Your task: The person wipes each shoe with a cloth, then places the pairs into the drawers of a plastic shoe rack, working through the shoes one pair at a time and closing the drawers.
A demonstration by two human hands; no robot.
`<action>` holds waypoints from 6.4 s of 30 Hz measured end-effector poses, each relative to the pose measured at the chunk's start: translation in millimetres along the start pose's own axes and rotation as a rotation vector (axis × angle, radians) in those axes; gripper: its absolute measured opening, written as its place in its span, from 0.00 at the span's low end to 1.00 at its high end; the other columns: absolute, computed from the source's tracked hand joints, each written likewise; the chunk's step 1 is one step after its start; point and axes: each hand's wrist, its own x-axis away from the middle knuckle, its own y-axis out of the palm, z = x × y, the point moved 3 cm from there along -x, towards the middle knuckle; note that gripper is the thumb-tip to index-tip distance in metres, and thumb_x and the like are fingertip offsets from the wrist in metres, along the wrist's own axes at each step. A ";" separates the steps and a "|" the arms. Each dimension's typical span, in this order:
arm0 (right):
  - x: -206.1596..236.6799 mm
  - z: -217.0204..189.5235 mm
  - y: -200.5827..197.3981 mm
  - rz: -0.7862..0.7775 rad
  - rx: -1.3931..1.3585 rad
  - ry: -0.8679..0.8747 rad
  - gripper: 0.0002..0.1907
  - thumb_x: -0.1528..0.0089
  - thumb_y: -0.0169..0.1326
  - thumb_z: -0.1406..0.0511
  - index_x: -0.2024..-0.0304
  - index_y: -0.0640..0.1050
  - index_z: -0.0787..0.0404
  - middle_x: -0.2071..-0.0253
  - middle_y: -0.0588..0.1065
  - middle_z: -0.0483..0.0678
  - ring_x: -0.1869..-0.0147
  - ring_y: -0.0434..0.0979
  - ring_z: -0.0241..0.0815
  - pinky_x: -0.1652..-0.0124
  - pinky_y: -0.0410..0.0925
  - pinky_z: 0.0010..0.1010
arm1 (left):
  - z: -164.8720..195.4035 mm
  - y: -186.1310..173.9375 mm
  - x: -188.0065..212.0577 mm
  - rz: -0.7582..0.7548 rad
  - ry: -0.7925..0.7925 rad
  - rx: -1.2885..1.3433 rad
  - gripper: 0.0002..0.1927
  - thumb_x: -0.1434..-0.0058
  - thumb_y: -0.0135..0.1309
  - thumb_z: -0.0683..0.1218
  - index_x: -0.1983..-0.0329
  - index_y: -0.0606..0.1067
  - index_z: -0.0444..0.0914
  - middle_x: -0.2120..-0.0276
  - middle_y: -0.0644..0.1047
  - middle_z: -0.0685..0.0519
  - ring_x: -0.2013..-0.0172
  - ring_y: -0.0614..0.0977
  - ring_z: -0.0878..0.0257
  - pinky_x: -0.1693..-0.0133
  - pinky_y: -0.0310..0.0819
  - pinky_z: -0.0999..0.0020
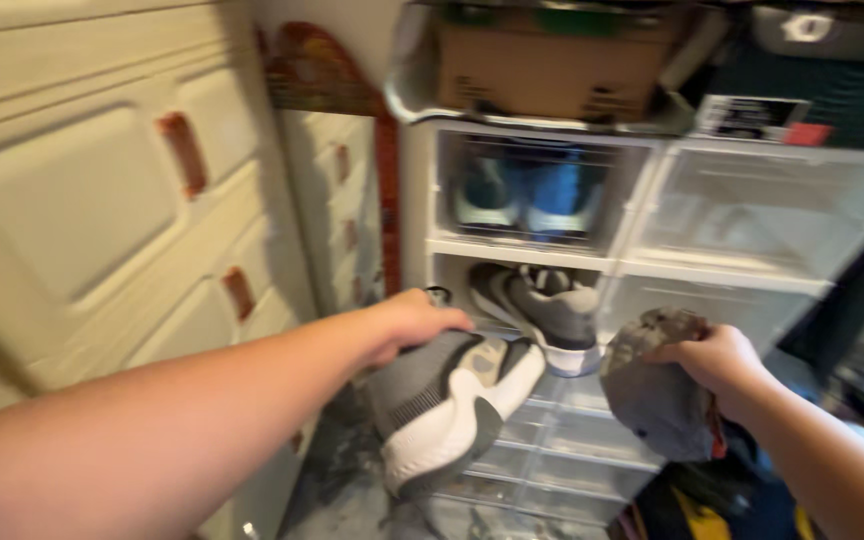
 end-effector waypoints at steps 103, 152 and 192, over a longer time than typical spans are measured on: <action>154.3 -4.9 -90.6 0.326 0.599 -0.680 0.33 0.51 0.45 0.80 0.47 0.81 0.55 0.49 0.81 0.50 0.46 0.81 0.48 0.45 0.72 0.37 | 154.7 161.8 2.9 -0.306 0.996 -0.330 0.26 0.40 0.56 0.63 0.61 0.80 0.35 0.69 0.81 0.45 0.67 0.83 0.57 0.61 0.74 0.61; 215.0 -32.7 -74.7 0.478 0.809 -1.093 0.32 0.43 0.60 0.63 0.35 0.71 0.55 0.31 0.68 0.49 0.24 0.62 0.51 0.30 0.52 0.52 | 132.2 238.5 1.8 -0.946 -0.375 1.061 0.06 0.49 0.49 0.47 0.73 0.73 0.39 0.73 0.80 0.47 0.70 0.80 0.49 0.58 0.74 0.54; 199.9 -54.0 -59.4 0.423 0.533 -0.994 0.32 0.41 0.51 0.78 0.33 0.70 0.57 0.30 0.68 0.53 0.23 0.61 0.52 0.29 0.55 0.44 | 123.2 220.0 27.8 -0.757 -0.015 0.833 0.10 0.47 0.53 0.46 0.64 0.77 0.37 0.68 0.81 0.49 0.67 0.82 0.56 0.59 0.78 0.60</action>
